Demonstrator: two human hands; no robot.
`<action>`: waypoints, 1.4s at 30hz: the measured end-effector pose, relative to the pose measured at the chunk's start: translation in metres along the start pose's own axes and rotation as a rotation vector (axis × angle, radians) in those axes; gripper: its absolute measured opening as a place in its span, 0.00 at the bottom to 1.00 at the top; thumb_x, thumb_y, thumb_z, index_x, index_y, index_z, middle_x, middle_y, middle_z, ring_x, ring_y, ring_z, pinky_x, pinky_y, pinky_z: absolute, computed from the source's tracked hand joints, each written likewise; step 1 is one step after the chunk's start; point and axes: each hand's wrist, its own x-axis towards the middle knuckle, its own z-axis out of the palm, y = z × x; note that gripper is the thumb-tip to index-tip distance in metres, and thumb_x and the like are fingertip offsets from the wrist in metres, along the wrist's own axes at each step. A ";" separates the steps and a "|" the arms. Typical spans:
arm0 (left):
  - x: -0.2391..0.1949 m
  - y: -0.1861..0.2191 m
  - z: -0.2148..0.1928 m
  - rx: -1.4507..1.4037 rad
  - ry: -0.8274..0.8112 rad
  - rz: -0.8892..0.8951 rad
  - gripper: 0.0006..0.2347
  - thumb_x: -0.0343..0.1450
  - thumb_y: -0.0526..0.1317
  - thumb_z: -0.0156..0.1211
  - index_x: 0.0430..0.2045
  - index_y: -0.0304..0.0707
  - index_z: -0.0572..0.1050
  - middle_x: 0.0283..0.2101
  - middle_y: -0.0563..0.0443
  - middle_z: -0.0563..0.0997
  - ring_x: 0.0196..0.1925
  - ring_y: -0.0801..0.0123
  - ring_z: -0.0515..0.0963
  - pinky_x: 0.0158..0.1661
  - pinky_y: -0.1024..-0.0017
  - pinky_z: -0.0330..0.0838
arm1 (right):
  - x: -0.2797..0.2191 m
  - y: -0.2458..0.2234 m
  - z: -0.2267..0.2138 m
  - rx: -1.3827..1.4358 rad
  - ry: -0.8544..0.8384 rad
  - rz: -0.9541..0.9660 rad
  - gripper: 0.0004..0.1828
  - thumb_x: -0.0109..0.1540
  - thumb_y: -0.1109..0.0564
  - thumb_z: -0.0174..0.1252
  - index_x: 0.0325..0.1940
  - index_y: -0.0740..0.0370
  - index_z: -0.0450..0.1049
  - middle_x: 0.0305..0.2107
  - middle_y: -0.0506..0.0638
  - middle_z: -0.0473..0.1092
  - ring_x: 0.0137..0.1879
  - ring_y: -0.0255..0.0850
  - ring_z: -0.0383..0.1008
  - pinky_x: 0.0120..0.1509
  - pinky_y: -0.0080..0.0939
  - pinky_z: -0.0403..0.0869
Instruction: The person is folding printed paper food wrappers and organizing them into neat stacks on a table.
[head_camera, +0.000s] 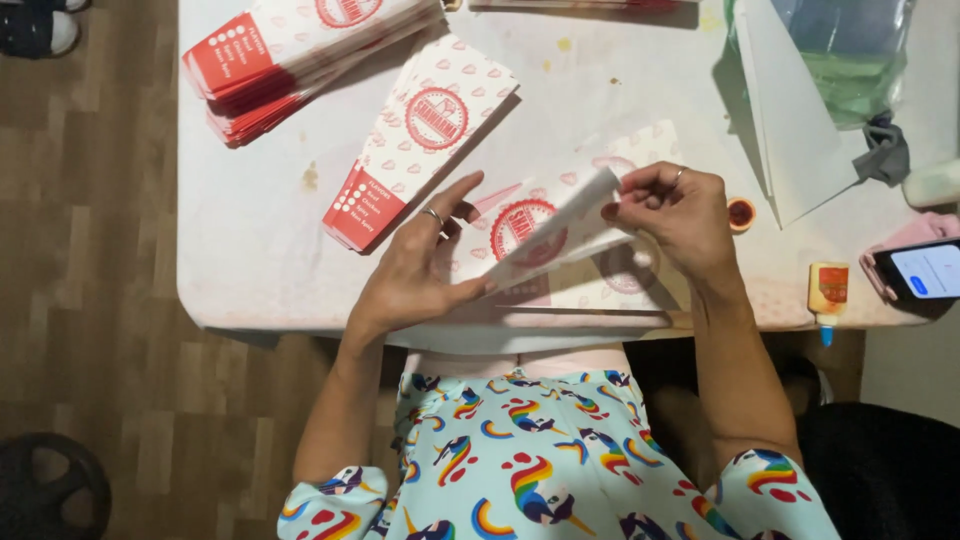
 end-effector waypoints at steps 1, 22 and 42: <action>0.000 0.003 0.003 -0.002 -0.006 0.000 0.46 0.55 0.37 0.80 0.72 0.44 0.61 0.47 0.46 0.79 0.42 0.64 0.76 0.45 0.68 0.76 | 0.000 0.005 -0.004 0.000 0.005 0.004 0.19 0.53 0.65 0.77 0.45 0.68 0.79 0.28 0.49 0.75 0.32 0.24 0.72 0.42 0.25 0.78; -0.017 -0.025 0.033 0.531 0.068 0.211 0.39 0.58 0.47 0.79 0.66 0.43 0.69 0.40 0.41 0.77 0.29 0.56 0.78 0.29 0.67 0.74 | -0.018 0.023 -0.034 0.068 -0.085 0.043 0.17 0.61 0.72 0.62 0.54 0.73 0.72 0.25 0.56 0.71 0.28 0.34 0.74 0.39 0.34 0.77; -0.164 -0.041 -0.088 0.044 0.570 0.010 0.38 0.57 0.31 0.73 0.65 0.18 0.65 0.61 0.34 0.71 0.64 0.59 0.71 0.65 0.66 0.70 | -0.012 0.060 -0.087 -0.169 0.192 0.207 0.02 0.67 0.64 0.63 0.44 0.62 0.77 0.31 0.44 0.74 0.37 0.28 0.72 0.43 0.29 0.76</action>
